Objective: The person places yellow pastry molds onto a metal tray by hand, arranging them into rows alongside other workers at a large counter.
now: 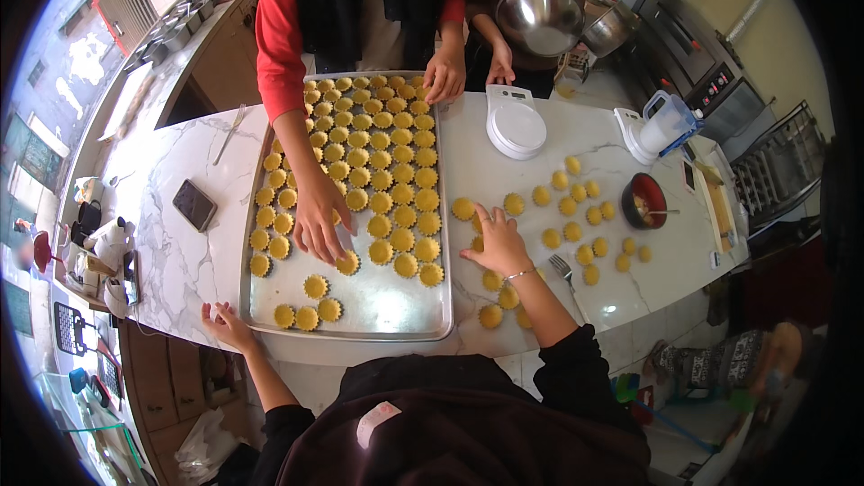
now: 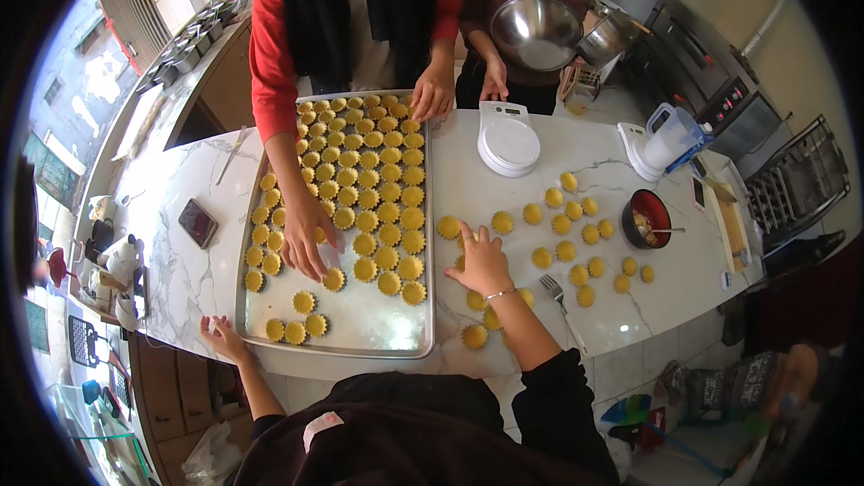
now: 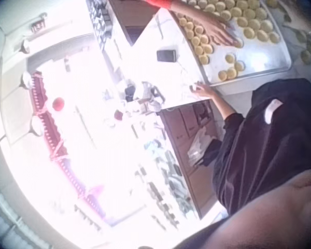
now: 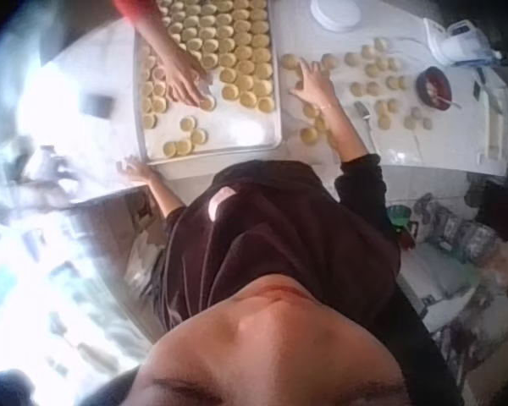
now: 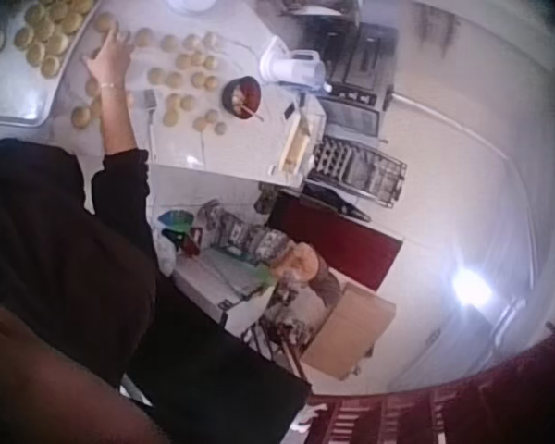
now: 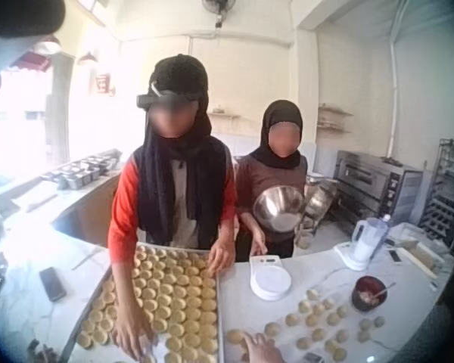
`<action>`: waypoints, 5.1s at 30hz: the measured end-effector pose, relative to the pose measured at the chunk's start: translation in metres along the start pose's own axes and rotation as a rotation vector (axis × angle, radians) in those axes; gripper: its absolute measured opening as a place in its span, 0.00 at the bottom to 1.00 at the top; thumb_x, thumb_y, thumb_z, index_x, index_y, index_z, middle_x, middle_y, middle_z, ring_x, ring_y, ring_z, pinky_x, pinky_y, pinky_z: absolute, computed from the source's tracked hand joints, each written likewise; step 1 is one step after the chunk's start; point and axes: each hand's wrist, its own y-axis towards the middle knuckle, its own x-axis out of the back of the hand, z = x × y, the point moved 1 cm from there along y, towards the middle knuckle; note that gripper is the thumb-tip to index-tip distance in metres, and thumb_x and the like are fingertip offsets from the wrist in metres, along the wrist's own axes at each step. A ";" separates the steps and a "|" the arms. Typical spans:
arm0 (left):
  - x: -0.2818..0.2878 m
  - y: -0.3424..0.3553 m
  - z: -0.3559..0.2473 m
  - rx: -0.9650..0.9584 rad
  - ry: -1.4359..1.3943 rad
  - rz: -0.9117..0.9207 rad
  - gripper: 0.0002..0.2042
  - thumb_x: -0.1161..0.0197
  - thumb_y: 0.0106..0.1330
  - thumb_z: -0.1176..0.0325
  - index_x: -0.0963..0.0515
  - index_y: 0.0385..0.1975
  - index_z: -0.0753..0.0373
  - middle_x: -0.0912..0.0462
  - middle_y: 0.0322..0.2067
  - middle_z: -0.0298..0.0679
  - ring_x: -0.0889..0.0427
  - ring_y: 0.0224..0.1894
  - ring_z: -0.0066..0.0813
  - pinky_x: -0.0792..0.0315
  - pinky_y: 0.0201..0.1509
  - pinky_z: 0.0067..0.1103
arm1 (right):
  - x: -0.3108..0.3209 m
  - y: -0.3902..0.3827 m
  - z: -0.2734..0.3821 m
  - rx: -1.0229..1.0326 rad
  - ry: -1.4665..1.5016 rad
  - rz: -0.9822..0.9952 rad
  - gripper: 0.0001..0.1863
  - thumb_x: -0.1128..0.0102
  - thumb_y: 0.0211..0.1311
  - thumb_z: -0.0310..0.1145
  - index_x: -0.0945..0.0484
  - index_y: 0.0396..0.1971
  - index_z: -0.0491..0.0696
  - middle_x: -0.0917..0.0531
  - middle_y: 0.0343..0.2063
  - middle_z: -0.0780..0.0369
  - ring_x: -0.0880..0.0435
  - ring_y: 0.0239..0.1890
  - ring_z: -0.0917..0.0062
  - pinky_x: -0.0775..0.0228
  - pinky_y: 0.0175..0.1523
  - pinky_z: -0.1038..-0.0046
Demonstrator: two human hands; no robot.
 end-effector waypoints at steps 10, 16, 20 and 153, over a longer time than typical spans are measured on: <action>0.000 0.001 -0.001 -0.025 0.060 0.017 0.17 0.48 0.68 0.68 0.36 0.54 0.67 0.26 0.41 0.44 0.22 0.36 0.30 0.25 0.38 0.22 | -0.012 0.006 -0.022 0.083 0.076 -0.119 0.42 0.34 0.41 0.34 0.41 0.61 0.49 0.30 0.49 0.55 0.30 0.48 0.54 0.27 0.48 0.63; 0.001 0.000 -0.001 -0.001 0.053 0.001 0.17 0.47 0.68 0.68 0.36 0.53 0.67 0.26 0.42 0.44 0.22 0.36 0.30 0.24 0.37 0.22 | -0.011 0.005 -0.022 0.065 0.116 -0.190 0.37 0.39 0.43 0.32 0.38 0.59 0.49 0.28 0.48 0.56 0.28 0.49 0.60 0.28 0.49 0.66; 0.000 -0.003 -0.007 0.007 0.033 0.010 0.16 0.47 0.68 0.69 0.36 0.53 0.66 0.25 0.38 0.45 0.21 0.37 0.30 0.24 0.40 0.22 | -0.019 0.008 -0.023 0.094 0.048 -0.228 0.34 0.42 0.46 0.30 0.37 0.58 0.49 0.28 0.49 0.57 0.27 0.49 0.61 0.28 0.49 0.66; 0.051 0.028 -0.027 0.012 -0.061 -0.394 0.18 0.52 0.70 0.67 0.39 0.55 0.67 0.29 0.51 0.47 0.23 0.49 0.37 0.29 0.48 0.31 | 0.018 0.015 -0.077 0.008 0.260 -0.421 0.47 0.27 0.40 0.37 0.43 0.62 0.45 0.28 0.48 0.53 0.31 0.49 0.56 0.36 0.55 0.64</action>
